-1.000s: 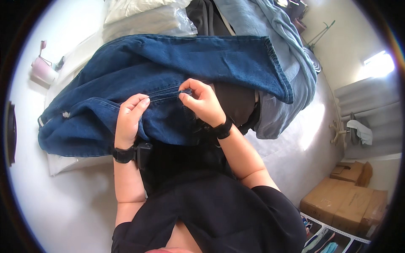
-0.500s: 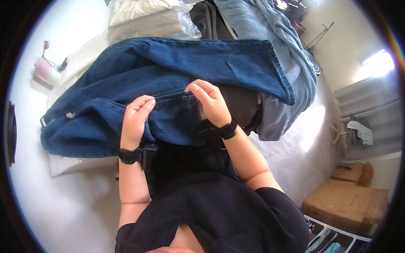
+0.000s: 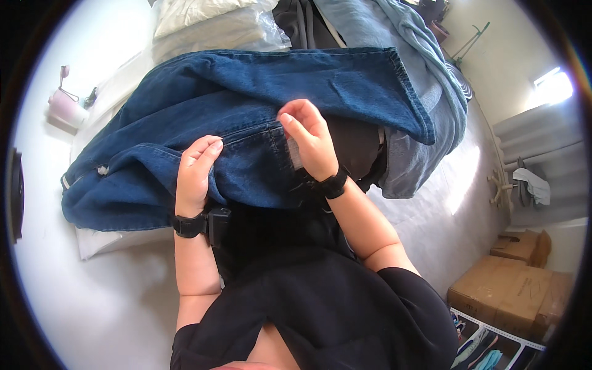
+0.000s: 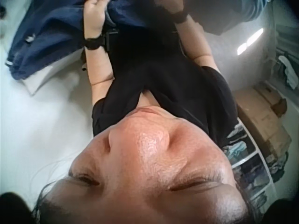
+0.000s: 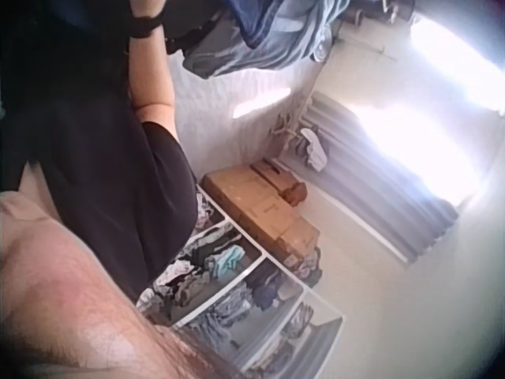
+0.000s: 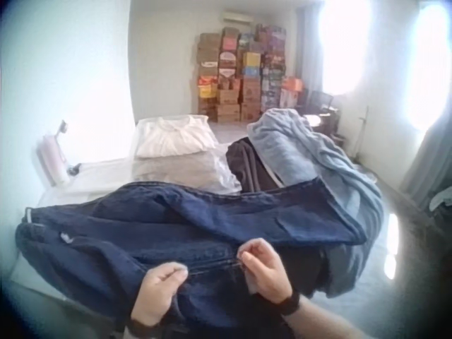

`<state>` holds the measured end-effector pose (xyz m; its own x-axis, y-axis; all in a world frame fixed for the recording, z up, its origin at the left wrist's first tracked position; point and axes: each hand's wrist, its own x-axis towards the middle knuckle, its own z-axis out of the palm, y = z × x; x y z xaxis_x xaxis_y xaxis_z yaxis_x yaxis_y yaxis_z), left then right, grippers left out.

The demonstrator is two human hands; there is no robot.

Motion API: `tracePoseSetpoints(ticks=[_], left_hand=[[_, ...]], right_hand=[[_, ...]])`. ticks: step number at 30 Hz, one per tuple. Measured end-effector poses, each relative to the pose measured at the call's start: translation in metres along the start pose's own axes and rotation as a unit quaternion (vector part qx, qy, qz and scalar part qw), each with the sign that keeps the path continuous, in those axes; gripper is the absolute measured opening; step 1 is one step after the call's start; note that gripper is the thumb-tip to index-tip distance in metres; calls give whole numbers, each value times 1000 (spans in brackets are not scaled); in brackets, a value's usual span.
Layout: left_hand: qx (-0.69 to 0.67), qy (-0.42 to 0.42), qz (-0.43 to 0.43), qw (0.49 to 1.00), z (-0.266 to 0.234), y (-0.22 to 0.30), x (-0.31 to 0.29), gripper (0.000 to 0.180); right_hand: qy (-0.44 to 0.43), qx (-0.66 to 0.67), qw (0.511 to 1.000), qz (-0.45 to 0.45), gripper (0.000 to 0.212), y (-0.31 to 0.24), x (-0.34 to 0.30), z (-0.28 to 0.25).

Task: The person handles a pair of denim jeans, first checking the elastic waistband and then the hem of one pant leg.

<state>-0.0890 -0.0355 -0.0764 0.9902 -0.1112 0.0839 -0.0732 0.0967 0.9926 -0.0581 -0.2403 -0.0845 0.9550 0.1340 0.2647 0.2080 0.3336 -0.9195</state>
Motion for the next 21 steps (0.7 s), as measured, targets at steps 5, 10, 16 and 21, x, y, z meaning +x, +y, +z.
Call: tracePoseSetpoints(ticks=[5, 10, 16, 21], left_hand=[[-14, 3, -4, 1000, 1, -1, 1, 13], [-14, 5, -9, 1000, 0, -1, 0, 13], [6, 7, -3, 1000, 2, 1, -1, 14], [-21, 6, -10, 1000, 4, 2, -2, 14]], right_hand=[[5, 44, 999, -5, 8, 4, -3, -8], [13, -170, 983, -69, 8, -10, -9, 0], [9, -365, 917, -162, 20, -29, -8, 18], [-11, -315, 948, -35, 22, -25, -10, 23]])
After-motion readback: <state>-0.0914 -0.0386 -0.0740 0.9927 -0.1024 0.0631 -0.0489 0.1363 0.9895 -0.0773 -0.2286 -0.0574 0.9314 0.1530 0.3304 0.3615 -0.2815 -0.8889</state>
